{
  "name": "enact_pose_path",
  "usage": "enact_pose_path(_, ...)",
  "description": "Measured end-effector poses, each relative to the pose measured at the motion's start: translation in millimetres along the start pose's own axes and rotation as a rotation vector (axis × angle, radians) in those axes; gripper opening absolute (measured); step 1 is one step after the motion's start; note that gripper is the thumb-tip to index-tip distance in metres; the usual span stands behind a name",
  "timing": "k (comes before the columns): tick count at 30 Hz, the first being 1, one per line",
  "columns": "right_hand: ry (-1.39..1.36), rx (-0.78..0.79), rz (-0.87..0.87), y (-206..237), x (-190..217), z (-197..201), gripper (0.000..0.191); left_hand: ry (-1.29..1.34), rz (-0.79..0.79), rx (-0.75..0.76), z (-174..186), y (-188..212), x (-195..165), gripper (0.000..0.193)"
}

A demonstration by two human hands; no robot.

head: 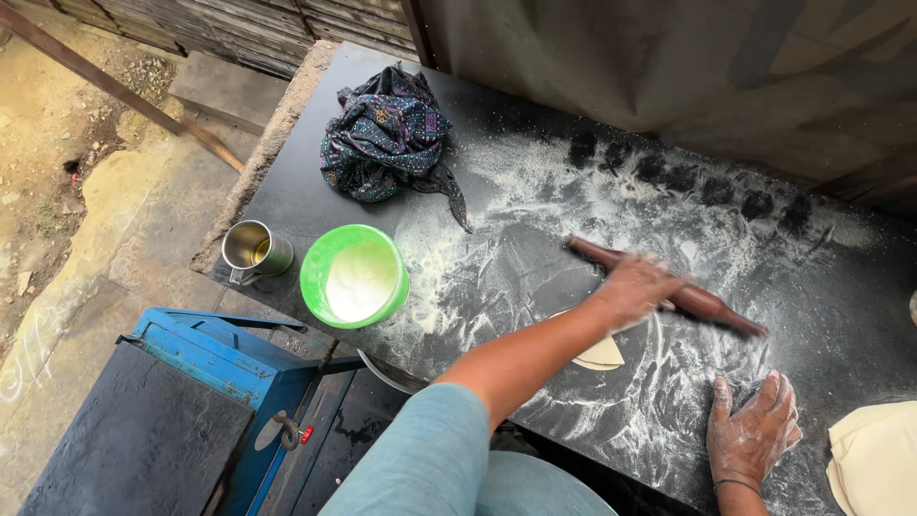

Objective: The person places a ball of dough on a floured black stone counter and flattens it by hand, then rolls it out with a wooden rolling pin, turning and repositioning the dough between passes. Finished flat discs are stacked on the right side of the counter, and the person dips dough in a green bowl of flour and wipes the surface with a cloth between pieces.

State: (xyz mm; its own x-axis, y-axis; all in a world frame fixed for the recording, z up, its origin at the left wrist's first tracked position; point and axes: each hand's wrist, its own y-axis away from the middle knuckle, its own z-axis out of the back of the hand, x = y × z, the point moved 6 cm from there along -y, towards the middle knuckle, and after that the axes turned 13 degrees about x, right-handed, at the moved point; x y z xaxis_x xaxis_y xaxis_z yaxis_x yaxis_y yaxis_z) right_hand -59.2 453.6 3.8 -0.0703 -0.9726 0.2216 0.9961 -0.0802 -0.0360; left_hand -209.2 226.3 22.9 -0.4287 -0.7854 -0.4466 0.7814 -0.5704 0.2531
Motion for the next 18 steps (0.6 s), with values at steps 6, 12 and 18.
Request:
enact_pose_path(6, 0.05, 0.107, -0.095, -1.8, -7.0, -9.9, 0.063, 0.036, 0.376, -0.117, 9.7, 120.5, 101.3, 0.068)
enact_pose_path(12, 0.09, 0.101, -0.048, -1.6, 3.8, -2.0, 0.059, -0.121, 0.386, -0.325, -4.8, 241.2, 110.5, 0.076)
enact_pose_path(18, 0.101, 0.262, 0.336, 6.4, 123.4, -14.4, 0.066, -0.117, 0.435, -0.561, -12.4, 271.3, 103.2, 0.06)
